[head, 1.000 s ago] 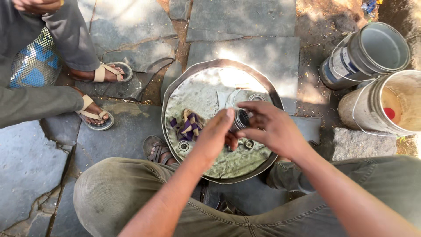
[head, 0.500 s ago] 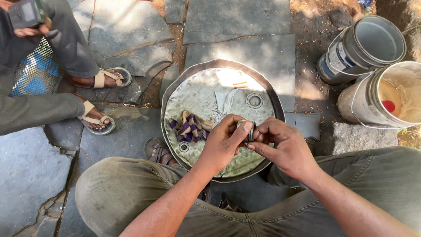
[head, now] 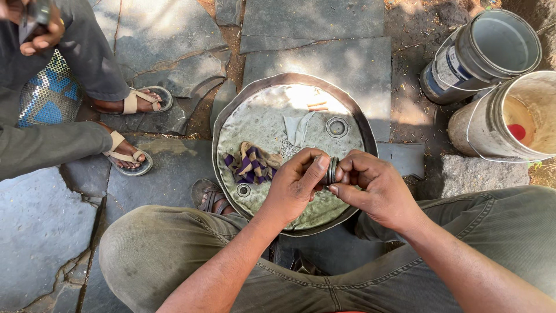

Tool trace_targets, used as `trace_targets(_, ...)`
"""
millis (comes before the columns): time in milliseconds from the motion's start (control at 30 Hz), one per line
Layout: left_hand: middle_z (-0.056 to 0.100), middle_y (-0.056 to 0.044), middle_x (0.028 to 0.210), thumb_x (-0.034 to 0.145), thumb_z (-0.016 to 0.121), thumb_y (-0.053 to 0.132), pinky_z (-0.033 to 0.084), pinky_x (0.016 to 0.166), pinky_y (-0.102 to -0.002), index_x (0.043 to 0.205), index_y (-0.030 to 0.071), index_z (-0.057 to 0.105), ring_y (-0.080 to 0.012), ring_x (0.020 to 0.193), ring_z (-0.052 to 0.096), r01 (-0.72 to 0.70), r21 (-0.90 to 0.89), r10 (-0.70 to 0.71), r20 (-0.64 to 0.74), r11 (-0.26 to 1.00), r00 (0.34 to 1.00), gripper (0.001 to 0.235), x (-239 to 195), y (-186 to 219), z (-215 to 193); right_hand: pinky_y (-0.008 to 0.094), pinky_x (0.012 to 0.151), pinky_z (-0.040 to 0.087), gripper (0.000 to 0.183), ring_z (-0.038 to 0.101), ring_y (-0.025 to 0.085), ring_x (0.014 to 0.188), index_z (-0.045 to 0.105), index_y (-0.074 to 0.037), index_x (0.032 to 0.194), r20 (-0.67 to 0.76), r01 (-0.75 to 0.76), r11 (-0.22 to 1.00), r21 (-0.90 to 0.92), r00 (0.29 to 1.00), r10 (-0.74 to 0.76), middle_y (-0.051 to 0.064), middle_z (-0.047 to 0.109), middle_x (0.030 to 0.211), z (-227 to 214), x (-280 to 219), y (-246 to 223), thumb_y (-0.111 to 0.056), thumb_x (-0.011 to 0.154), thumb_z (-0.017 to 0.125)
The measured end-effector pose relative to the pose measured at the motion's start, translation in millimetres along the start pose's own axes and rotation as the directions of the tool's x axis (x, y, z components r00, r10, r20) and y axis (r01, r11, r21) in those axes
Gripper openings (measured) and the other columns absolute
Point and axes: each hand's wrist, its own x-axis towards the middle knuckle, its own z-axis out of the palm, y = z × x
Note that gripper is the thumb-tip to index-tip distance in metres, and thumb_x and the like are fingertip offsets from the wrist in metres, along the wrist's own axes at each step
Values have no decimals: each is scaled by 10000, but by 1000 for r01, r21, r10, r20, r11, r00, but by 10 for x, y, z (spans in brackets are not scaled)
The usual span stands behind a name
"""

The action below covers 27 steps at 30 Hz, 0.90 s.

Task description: The person sits on a paved outdoor surface and cleans small mechanical parts on a metal tray. They use a cloth to wipe a cylindrical metal part and then use a thin metal tool to scrape the inside of the part. Another person sits nearby holding a phone.

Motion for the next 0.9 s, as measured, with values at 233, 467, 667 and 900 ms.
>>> trace_targets(233, 535, 44, 781, 1029, 571, 536, 400, 550, -234, 1115, 86, 628, -42, 631, 444, -52, 9, 52, -35, 999, 998, 461, 13, -36, 47, 249, 703, 491, 165, 537, 71, 822, 602, -4, 939, -19, 91, 993, -78, 996, -92, 7, 530, 935, 1, 20, -44, 5, 850, 741)
trace_targets(467, 554, 33, 815, 1017, 591, 512, 405, 567, -242, 1163, 84, 606, -42, 658, 449, -56, 29, 57, -47, 998, 997, 454, -6, 15, 35, 283, 666, 525, 190, 604, 113, 767, 646, -3, 931, -27, 99, 933, -346, 993, -115, 48, 604, 897, 13, 43, -187, -64, 817, 784)
trace_targets(667, 545, 16, 867, 1013, 621, 477, 459, 617, -248, 1255, 63, 579, -45, 713, 488, -55, 33, 56, -56, 998, 997, 482, -17, 26, 7, 280, 709, 590, 191, 702, 134, 835, 690, -2, 954, -53, 197, 888, -415, 969, -240, 66, 672, 998, 34, 32, -194, -80, 814, 794)
trace_targets(900, 604, -25, 921, 997, 656, 431, 490, 635, -258, 1268, 21, 566, -82, 711, 552, -40, -132, 34, -43, 990, 998, 499, 24, -8, 29, 285, 703, 549, 146, 656, 133, 819, 708, 7, 916, -74, 155, 940, -303, 980, -186, 64, 657, 949, -57, 48, -113, -38, 814, 801)
